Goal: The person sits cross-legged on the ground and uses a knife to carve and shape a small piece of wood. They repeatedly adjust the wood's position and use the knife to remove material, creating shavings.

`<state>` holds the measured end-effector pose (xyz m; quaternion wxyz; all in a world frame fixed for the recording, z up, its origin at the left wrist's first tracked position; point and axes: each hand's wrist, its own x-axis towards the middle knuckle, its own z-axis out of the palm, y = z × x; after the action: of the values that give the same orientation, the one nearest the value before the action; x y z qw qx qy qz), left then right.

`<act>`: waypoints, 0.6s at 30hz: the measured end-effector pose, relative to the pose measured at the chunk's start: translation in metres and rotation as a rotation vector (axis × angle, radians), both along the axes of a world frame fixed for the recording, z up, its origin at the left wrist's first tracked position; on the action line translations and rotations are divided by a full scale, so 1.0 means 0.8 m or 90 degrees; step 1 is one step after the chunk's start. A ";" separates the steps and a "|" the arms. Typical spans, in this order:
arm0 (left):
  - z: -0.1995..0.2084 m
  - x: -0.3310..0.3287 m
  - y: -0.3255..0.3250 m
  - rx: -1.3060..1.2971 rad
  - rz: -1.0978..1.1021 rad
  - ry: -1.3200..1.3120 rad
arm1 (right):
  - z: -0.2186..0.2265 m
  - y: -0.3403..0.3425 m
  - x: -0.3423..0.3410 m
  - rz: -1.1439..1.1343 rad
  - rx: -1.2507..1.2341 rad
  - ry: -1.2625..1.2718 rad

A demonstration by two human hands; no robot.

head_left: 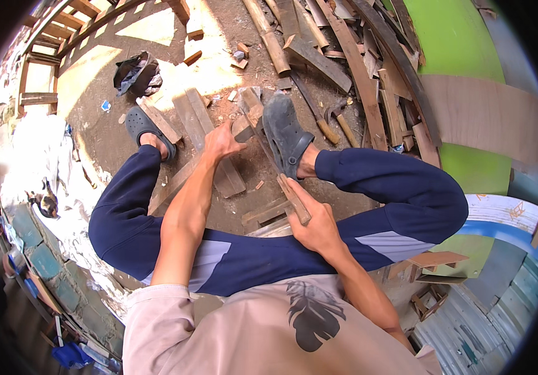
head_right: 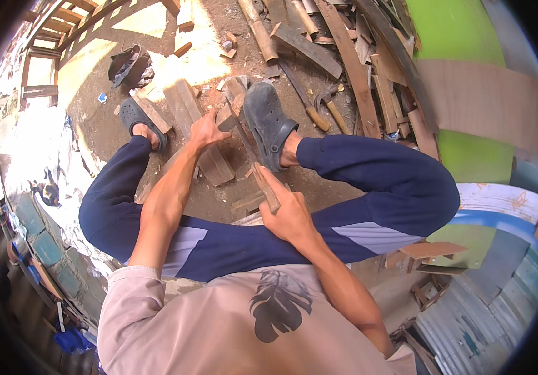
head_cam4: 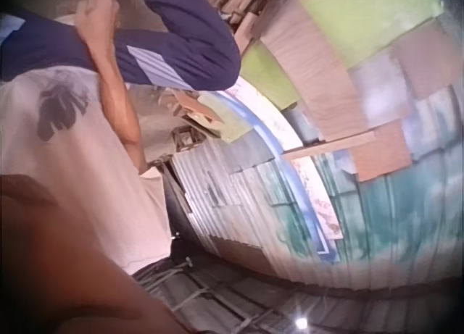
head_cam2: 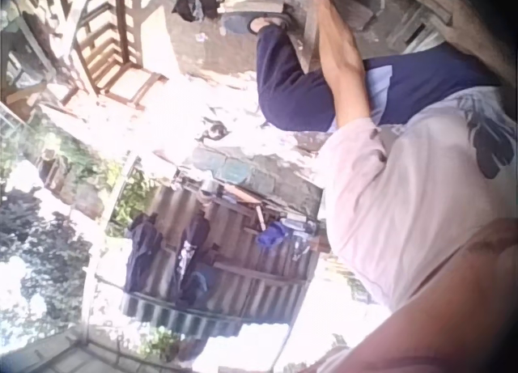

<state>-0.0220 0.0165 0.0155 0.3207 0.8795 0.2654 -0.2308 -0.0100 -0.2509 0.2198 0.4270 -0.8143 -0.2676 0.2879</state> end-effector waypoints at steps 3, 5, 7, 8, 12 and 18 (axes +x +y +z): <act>-0.005 0.001 -0.001 0.010 -0.017 -0.014 | -0.014 0.071 0.048 -0.006 -0.143 0.143; -0.006 0.000 0.001 0.004 -0.009 -0.013 | -0.015 0.086 0.059 -0.007 -0.208 0.190; -0.011 -0.005 0.005 0.004 0.004 -0.007 | 0.007 0.046 0.015 -0.006 -0.165 0.132; -0.009 0.000 0.014 0.011 0.005 -0.013 | 0.012 0.031 0.006 -0.003 -0.088 0.073; -0.009 0.004 0.009 0.019 0.005 -0.032 | 0.012 0.046 0.024 0.000 -0.087 0.085; -0.009 0.000 0.012 0.019 0.005 -0.030 | 0.023 0.007 0.000 0.011 -0.046 0.050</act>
<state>-0.0221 0.0260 0.0086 0.3147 0.8882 0.2648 -0.2050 -0.0104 -0.2456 0.2381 0.4048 -0.8150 -0.2476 0.3326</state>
